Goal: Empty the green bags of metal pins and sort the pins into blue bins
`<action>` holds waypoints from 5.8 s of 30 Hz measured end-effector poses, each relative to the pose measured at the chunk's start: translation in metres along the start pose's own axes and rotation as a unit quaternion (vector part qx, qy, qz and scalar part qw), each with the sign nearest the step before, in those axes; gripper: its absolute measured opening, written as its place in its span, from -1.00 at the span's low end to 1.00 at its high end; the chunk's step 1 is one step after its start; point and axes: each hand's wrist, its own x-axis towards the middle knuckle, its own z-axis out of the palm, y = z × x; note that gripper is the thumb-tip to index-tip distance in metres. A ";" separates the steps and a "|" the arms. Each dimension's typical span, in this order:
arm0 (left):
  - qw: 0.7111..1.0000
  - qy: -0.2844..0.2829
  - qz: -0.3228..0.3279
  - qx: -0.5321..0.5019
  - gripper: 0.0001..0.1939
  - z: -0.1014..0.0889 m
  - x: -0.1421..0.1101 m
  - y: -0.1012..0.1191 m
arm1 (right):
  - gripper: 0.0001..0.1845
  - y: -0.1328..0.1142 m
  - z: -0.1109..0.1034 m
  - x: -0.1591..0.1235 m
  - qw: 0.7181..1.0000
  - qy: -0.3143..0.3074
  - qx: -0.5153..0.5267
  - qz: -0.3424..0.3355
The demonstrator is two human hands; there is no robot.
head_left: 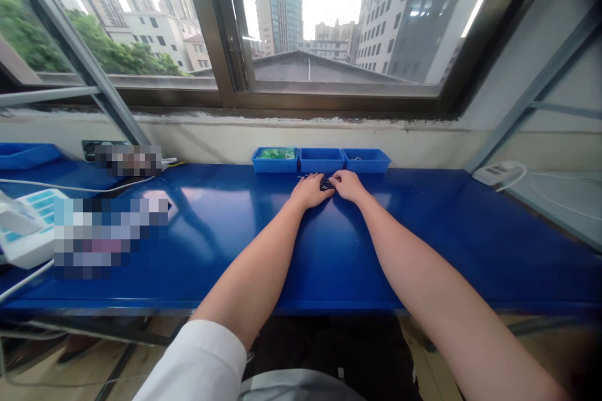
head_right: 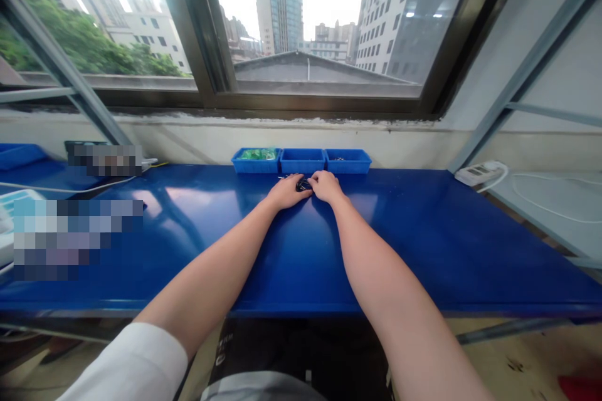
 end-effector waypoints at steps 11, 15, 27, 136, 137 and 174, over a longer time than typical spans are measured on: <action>0.990 0.136 0.017 -0.046 -0.74 -0.002 0.001 0.002 | -0.50 -0.011 -0.007 -0.004 0.993 0.076 0.092 -0.016; 0.987 0.154 -0.004 -0.046 -0.74 -0.001 0.002 0.000 | -0.62 -0.007 -0.004 -0.001 0.968 0.082 0.235 0.002; 0.986 0.154 -0.032 -0.057 -0.75 0.001 0.003 -0.002 | -0.73 -0.005 -0.010 -0.001 0.883 0.049 0.461 0.074; 0.991 0.128 -0.004 -0.046 -0.84 -0.003 0.000 0.003 | -0.73 -0.007 -0.012 -0.003 0.905 0.066 0.418 0.039; 0.990 0.132 -0.007 -0.048 -0.85 -0.003 0.000 0.003 | -0.74 -0.007 -0.012 -0.003 0.902 0.074 0.423 0.043; 0.994 0.091 -0.053 0.022 -0.65 0.001 -0.001 0.002 | -0.69 0.003 -0.012 0.002 0.984 0.166 0.055 0.020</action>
